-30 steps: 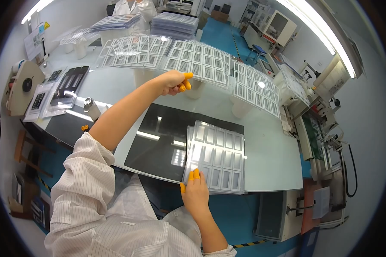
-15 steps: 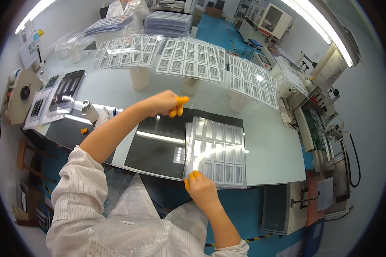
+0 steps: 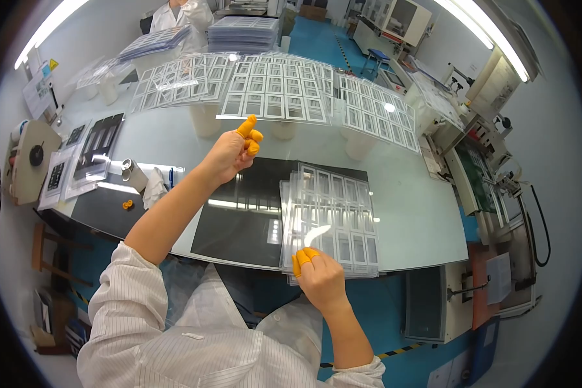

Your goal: Clean and inspect glass panels using wipes and cleaning solution at a light table.

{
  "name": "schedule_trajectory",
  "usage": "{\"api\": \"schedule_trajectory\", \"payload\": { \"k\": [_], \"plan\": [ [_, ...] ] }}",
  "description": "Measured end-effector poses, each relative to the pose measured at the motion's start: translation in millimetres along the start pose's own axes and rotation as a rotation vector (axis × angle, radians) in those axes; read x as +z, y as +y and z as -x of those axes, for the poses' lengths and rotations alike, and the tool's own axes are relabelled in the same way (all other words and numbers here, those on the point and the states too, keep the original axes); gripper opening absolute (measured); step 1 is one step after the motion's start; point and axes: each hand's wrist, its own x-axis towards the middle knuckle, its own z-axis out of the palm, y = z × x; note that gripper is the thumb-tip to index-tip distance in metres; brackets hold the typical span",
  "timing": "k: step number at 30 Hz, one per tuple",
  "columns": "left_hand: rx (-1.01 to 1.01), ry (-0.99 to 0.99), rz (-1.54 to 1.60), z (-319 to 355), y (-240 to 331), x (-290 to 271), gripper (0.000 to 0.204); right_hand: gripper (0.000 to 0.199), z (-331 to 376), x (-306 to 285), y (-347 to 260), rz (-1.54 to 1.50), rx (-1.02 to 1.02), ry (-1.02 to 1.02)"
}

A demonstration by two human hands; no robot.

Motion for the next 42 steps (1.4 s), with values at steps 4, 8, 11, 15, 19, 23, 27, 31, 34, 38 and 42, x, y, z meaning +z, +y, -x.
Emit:
{"api": "schedule_trajectory", "payload": {
  "k": [4, 8, 11, 15, 19, 23, 27, 31, 34, 38, 42],
  "plan": [
    [0.095, 0.054, 0.030, -13, 0, 6, 0.030, 0.015, 7, 2, -1, -0.011, 0.017, -0.035],
    [0.160, 0.013, -0.014, -22, -1, 10, 0.028, 0.016, 30, 11, -1, -0.020, 0.023, -0.146],
    [0.211, -0.100, -0.043, -30, 2, 4, 0.026, 0.015, 47, 30, -3, -0.008, 0.006, -0.077],
    [0.334, -0.189, 0.004, -30, 3, 21, 0.026, 0.015, 56, 32, -6, 0.006, 0.068, -0.063],
    [0.391, -0.245, -0.020, -29, 10, 57, 0.026, 0.012, 54, 31, -9, -0.022, 0.119, -0.026],
    [0.303, -0.300, -0.045, -37, -1, 113, 0.028, 0.009, 59, 31, -10, -0.034, 0.192, -0.012],
    [0.197, -0.399, 0.038, -65, -21, 163, 0.026, 0.012, 59, 33, -12, -0.016, 0.195, 0.000],
    [0.104, -0.345, -0.003, -97, -40, 190, 0.024, 0.011, 58, 34, -19, -0.062, 0.227, 0.026],
    [0.006, -0.280, -0.037, -109, -49, 198, 0.026, 0.011, 59, 34, -20, -0.064, 0.242, 0.038],
    [-0.128, -0.267, -0.086, -114, -59, 197, 0.032, 0.012, 63, 34, -17, -0.079, 0.257, 0.046],
    [-0.204, -0.222, -0.175, -113, -63, 199, 0.036, 0.012, 62, 31, -16, -0.101, 0.269, 0.070]
  ]
}}
